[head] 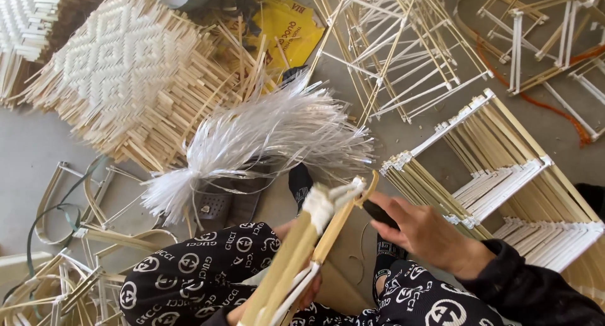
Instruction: The recorder is assembling and trimming bamboo lattice pieces to create structural frames.
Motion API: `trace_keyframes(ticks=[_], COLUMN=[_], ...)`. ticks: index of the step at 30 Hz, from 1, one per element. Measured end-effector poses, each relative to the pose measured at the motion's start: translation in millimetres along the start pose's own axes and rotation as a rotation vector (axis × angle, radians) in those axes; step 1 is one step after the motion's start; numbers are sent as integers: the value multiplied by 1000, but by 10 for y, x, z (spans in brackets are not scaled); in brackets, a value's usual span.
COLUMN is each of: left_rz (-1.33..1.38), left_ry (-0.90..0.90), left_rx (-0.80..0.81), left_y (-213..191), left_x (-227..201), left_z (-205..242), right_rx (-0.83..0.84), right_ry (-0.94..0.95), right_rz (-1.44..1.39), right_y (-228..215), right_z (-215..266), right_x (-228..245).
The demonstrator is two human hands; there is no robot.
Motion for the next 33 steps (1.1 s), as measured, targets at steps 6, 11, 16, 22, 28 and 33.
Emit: trace_keyframes(ticks=[6,11,16,22,28,33], left_rz=[148,133,292,361,338,483], left_ry=[-37,-39,-116,-158,-59,-32], left_rx=[14,96,189,208,352,444], left_y=[-176,-63,-271,-524,-541,-498], left_x=[-765,-1016,-840,-898,-1181,-1261], left_z=[-438,-493,-811,-1008,-879,-880], right_rx=[68,123,179,57,-48,-166], right_ry=[-71,-198,-139,-142,-289,-284], right_rz=[344,545,513,535,629,692], right_y=[-55,-63,203,315,247,173], right_z=[-323,-558,-706,-932,-1082,-1251], right_x=[-176,-148,-487,-679,-605,-482])
Point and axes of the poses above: each hand's wrist, its own z-axis away from the middle knuckle, its own y-axis out of the palm, x = y × z, the point moved 10 cm from there along -z, towards the middle knuckle, and after that the axes turned 14 degrees about -y, right-handed, at the moved point
